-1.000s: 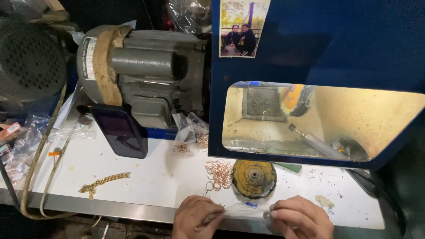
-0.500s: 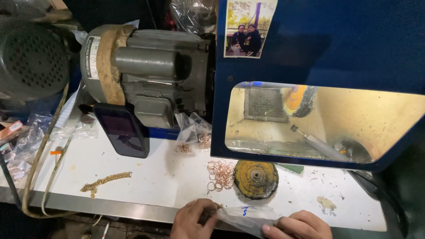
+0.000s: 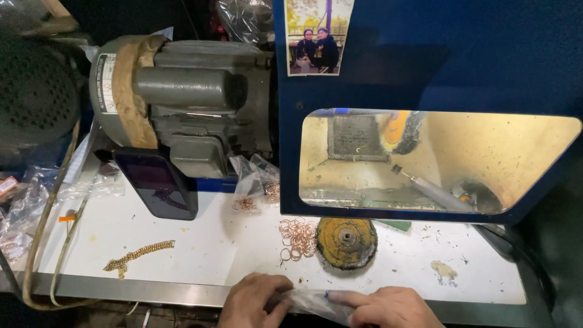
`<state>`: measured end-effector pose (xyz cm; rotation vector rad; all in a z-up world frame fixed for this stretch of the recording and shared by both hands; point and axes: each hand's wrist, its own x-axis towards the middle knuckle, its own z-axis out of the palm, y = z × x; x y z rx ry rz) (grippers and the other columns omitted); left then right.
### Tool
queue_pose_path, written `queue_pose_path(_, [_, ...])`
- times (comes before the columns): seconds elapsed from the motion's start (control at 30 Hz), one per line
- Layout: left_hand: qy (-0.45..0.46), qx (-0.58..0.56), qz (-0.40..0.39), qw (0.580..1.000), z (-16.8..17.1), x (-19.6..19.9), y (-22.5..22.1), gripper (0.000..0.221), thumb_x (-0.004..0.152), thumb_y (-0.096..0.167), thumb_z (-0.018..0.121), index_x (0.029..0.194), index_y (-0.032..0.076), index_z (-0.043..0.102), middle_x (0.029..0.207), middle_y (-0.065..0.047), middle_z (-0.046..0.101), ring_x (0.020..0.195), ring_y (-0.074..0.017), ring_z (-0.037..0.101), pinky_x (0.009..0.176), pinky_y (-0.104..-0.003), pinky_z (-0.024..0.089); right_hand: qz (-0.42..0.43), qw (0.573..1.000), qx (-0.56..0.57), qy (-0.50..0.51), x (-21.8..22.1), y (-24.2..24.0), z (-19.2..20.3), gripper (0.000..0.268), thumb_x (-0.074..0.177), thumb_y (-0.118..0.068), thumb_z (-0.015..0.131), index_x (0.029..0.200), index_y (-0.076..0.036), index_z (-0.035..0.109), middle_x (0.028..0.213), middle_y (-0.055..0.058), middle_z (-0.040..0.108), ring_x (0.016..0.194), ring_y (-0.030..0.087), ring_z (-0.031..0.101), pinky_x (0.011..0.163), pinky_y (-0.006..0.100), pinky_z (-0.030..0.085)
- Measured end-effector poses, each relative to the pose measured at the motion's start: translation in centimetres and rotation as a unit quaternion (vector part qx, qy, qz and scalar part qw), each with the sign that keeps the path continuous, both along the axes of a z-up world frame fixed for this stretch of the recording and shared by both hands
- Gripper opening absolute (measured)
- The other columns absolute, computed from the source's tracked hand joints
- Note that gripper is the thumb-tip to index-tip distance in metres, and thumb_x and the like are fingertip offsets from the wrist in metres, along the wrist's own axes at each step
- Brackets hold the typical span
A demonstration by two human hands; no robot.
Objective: Polishing small metal jewelry components using a handheld rotary tool and a bench-mounted polishing wheel.
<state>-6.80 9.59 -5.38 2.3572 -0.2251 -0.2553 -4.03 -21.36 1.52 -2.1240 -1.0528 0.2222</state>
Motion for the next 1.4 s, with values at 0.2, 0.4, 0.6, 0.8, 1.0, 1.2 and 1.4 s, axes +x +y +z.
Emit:
queue_pose_path(0.2, [0.062, -0.029, -0.264, 0.962, 2.2, 2.4, 1.3, 0.093, 0.090, 0.058, 0.062, 0.163, 0.016, 0.024, 0.168, -0.016, 0.026, 0.154, -0.0355, 0.021, 0.118, -0.050, 0.015, 0.099, 0.991, 0.037, -0.084, 1.2, 2.2, 2.3, 0.018, 0.109, -0.021, 0.054, 0.108, -0.006, 0.064, 0.149, 0.014, 0.060, 0.121, 0.034, 0.071, 0.093, 0.045, 0.057])
queue_pose_path(0.4, [0.137, -0.029, -0.222, 0.965, 10.0, 3.6, -0.5, 0.071, 0.102, 0.036, 0.058, 0.166, 0.033, 0.027, 0.093, -0.012, 0.054, 0.090, -0.0329, 0.062, 0.079, -0.033, 0.046, 0.129, 0.982, 0.035, -0.133, 1.6, 3.9, 3.5, 0.020, 0.111, -0.022, 0.047, 0.110, -0.013, 0.065, 0.151, 0.005, 0.059, 0.137, 0.031, 0.060, 0.111, 0.050, 0.048])
queue_pose_path(0.6, [-0.052, -0.017, -0.060, 0.997, 5.8, 3.0, 3.6, 0.073, 0.096, 0.034, 0.068, 0.160, 0.022, 0.034, 0.112, -0.003, 0.073, 0.104, -0.0267, 0.064, 0.093, -0.042, 0.048, -0.027, 0.990, 0.002, -0.139, 6.5, 3.6, 1.9, 0.062, 0.086, -0.032, 0.085, 0.139, -0.016, 0.058, 0.154, 0.008, 0.055, 0.138, 0.035, 0.056, 0.102, 0.055, 0.048])
queue_pose_path(0.8, [-0.222, -0.026, -0.015, 0.975, 2.3, 2.9, 3.6, 0.087, 0.086, 0.025, 0.085, 0.157, 0.013, 0.036, 0.106, -0.001, 0.072, 0.090, -0.0223, 0.064, 0.092, -0.043, 0.051, -0.050, 0.976, -0.141, -0.158, 7.1, 3.2, -0.7, 0.061, 0.089, -0.048, 0.075, 0.143, -0.025, 0.058, 0.144, 0.001, 0.061, 0.131, 0.026, 0.055, 0.093, 0.045, 0.041])
queue_pose_path(1.0, [-0.206, -0.023, -0.019, 0.978, 3.0, 2.9, 4.6, 0.081, 0.088, 0.030, 0.083, 0.154, 0.011, 0.041, 0.107, -0.003, 0.070, 0.091, -0.0232, 0.063, 0.090, -0.043, 0.052, -0.099, 0.963, -0.228, -0.101, 5.1, 0.6, -0.9, 0.057, 0.079, -0.037, 0.070, 0.135, -0.027, 0.066, 0.144, -0.006, 0.064, 0.136, 0.019, 0.053, 0.112, 0.052, 0.034])
queue_pose_path(1.2, [-0.226, 0.128, -0.026, 0.965, 4.1, 3.3, 6.9, 0.095, 0.067, 0.001, 0.067, 0.157, 0.014, 0.040, 0.112, -0.010, 0.068, 0.108, -0.0327, 0.058, 0.092, -0.047, 0.048, -0.075, 0.962, -0.253, -0.070, 5.4, 0.9, 1.4, 0.047, 0.090, -0.039, 0.068, 0.135, -0.027, 0.062, 0.139, -0.004, 0.067, 0.130, 0.021, 0.058, 0.113, 0.054, 0.031])
queue_pose_path(1.4, [-0.038, 0.095, -0.071, 0.992, 3.3, 4.4, 5.8, 0.091, 0.093, 0.047, 0.072, 0.165, 0.024, 0.020, 0.142, -0.018, 0.055, 0.133, -0.0400, 0.046, 0.109, -0.052, 0.038, -0.009, 0.961, -0.270, -0.062, 8.5, 7.1, 1.2, 0.080, 0.090, -0.041, 0.079, 0.156, -0.025, 0.038, 0.147, 0.011, 0.052, 0.122, 0.039, 0.055, 0.087, 0.053, 0.047])
